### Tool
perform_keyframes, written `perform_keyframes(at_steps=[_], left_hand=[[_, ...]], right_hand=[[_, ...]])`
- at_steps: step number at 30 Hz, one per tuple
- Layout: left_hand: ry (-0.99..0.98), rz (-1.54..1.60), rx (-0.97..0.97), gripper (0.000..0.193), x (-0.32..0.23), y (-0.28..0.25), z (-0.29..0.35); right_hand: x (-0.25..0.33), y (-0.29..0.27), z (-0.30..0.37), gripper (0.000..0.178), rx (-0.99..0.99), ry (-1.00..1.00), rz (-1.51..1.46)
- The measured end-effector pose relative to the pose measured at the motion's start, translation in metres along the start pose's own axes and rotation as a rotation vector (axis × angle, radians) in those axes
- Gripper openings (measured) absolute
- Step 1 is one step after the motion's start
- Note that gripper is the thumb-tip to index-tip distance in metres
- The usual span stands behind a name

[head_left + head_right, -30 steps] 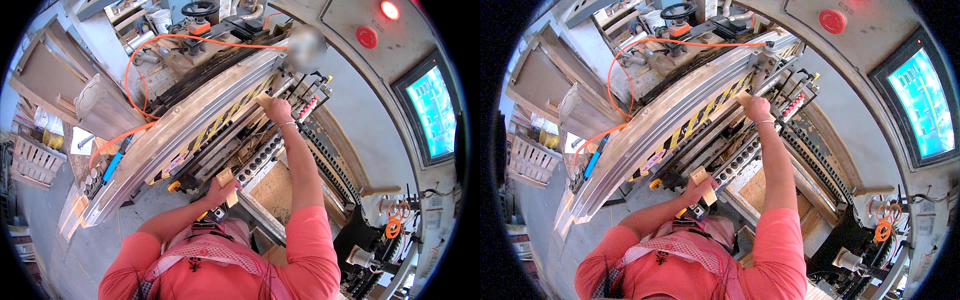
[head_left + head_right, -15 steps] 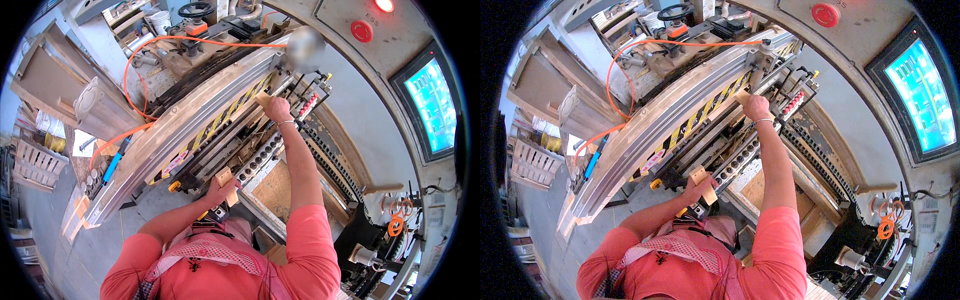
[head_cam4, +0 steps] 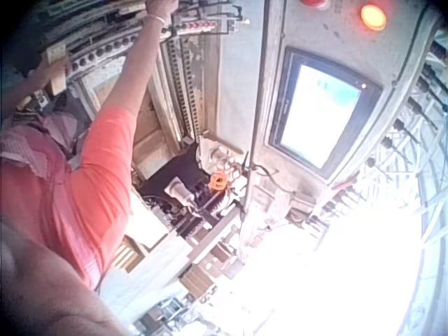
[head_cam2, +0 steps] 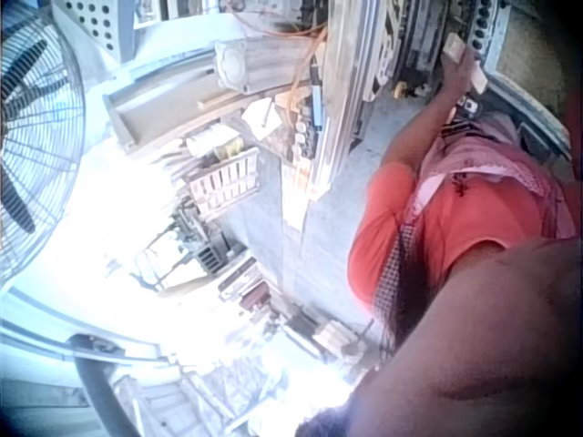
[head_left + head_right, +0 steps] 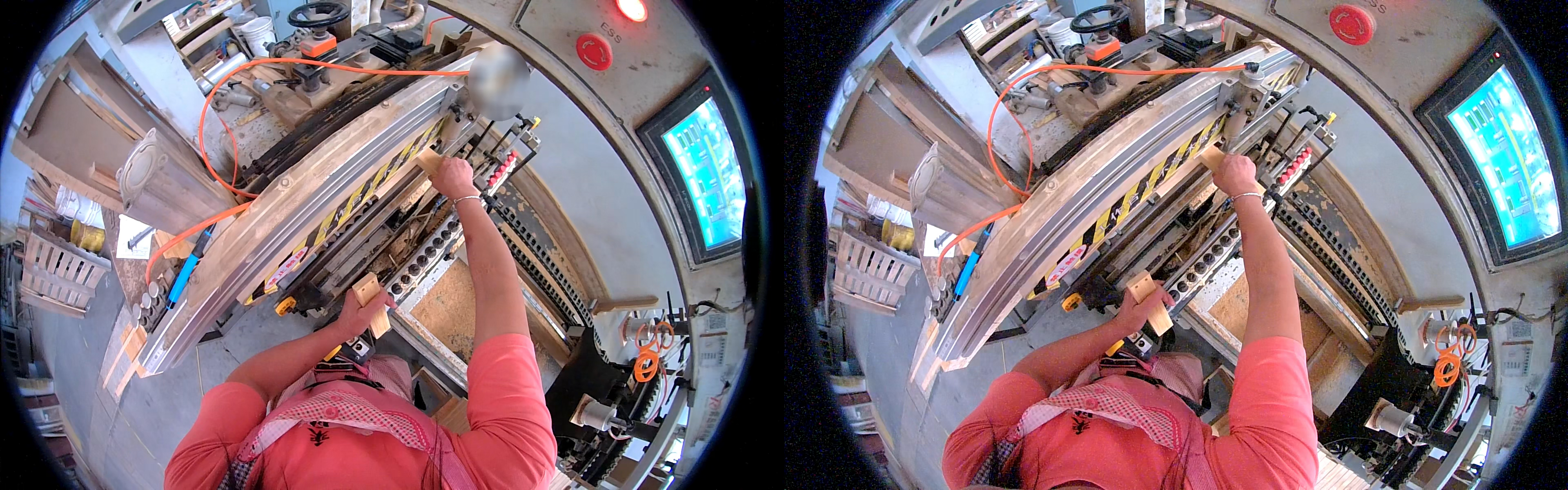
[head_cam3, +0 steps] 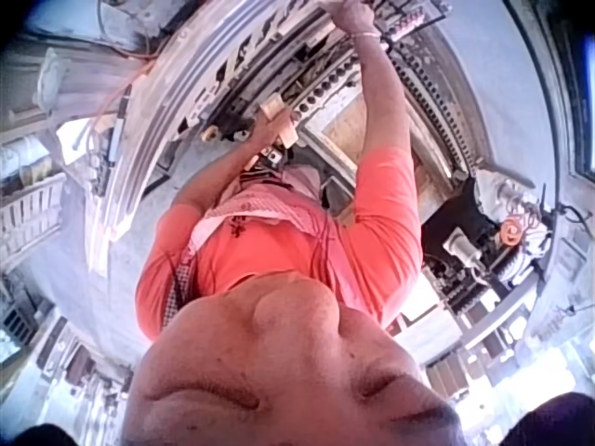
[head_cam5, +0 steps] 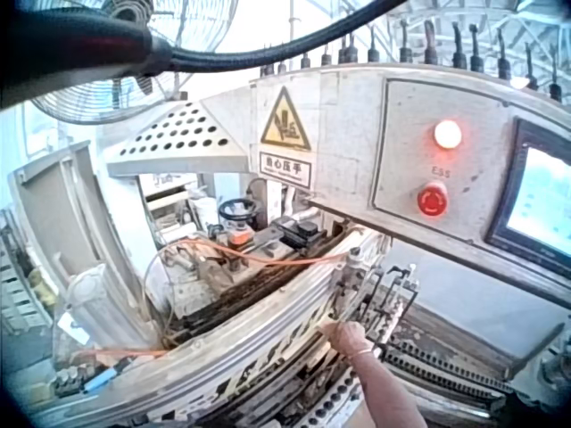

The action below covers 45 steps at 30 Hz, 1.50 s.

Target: The person repeatedly picks up small wooden blocks from a stack, places them into a woodworking machine, and retrieves them after processing. The person then places the processed blocks onto a nearby table.

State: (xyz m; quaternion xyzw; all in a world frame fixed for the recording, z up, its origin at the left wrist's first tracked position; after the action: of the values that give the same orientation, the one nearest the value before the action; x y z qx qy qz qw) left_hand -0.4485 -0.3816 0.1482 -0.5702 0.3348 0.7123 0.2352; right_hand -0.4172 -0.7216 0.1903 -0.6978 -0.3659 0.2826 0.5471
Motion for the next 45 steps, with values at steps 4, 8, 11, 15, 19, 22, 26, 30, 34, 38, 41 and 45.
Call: perform_keyframes(at_steps=[4, 8, 11, 15, 19, 22, 26, 30, 34, 38, 41, 45], left_hand=[[-0.036, 0.010, -0.015, 0.015, 0.002, 0.001, 0.001], [-0.056, 0.046, -0.017, 0.015, 0.001, 0.001, 0.001], [-0.042, 0.074, -0.015, 0.014, 0.001, 0.001, 0.001], [-0.072, 0.063, -0.019, 0.016, 0.005, 0.000, 0.002], [0.005, 0.010, 0.030, 0.017, 0.008, -0.003, -0.001], [-0.002, -0.011, 0.034, 0.018, 0.009, -0.004, -0.001], [0.053, -0.054, 0.043, 0.018, 0.008, -0.004, 0.000], [-0.013, -0.014, 0.047, 0.017, 0.009, -0.003, -0.001], [-0.008, -0.030, 0.068, 0.018, 0.008, -0.005, -0.001], [-0.063, 0.021, 0.051, 0.018, 0.009, -0.005, -0.001], [-0.004, 0.004, 0.060, 0.014, 0.009, -0.004, -0.001], [-0.027, 0.036, 0.052, 0.014, 0.010, -0.004, -0.001]], right_hand=[[0.001, -0.003, 0.000, 0.034, -0.001, 0.013, 0.002], [0.003, -0.006, 0.001, 0.026, -0.003, 0.007, 0.030], [-0.001, -0.008, -0.002, 0.034, 0.039, 0.030, -0.012], [-0.008, -0.007, -0.007, 0.038, 0.066, 0.028, -0.018], [-0.011, -0.006, -0.004, 0.041, 0.028, 0.006, -0.036], [-0.015, -0.008, -0.003, 0.042, 0.042, 0.024, -0.053], [-0.022, -0.011, -0.003, 0.042, 0.024, 0.053, -0.075], [-0.021, -0.009, 0.000, 0.031, -0.025, 0.074, -0.042], [-0.020, -0.010, -0.001, 0.037, 0.014, 0.083, -0.058], [-0.019, -0.010, -0.005, 0.036, 0.034, 0.098, -0.082], [-0.016, -0.006, -0.011, 0.034, 0.046, 0.070, -0.075], [-0.016, -0.003, -0.012, 0.032, 0.018, 0.096, -0.074]])
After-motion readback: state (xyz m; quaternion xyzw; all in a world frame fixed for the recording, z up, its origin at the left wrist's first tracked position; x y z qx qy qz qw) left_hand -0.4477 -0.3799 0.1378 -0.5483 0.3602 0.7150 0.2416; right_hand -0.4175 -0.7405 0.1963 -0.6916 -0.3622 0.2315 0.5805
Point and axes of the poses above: each hand's wrist, its own z-axis away from the middle knuckle, its own y-axis out of the palm, x = y × z, the point moved 1 cm from there along -z, towards the middle knuckle, and after that the axes turned 13 degrees about -x, right-handed, at the moved point
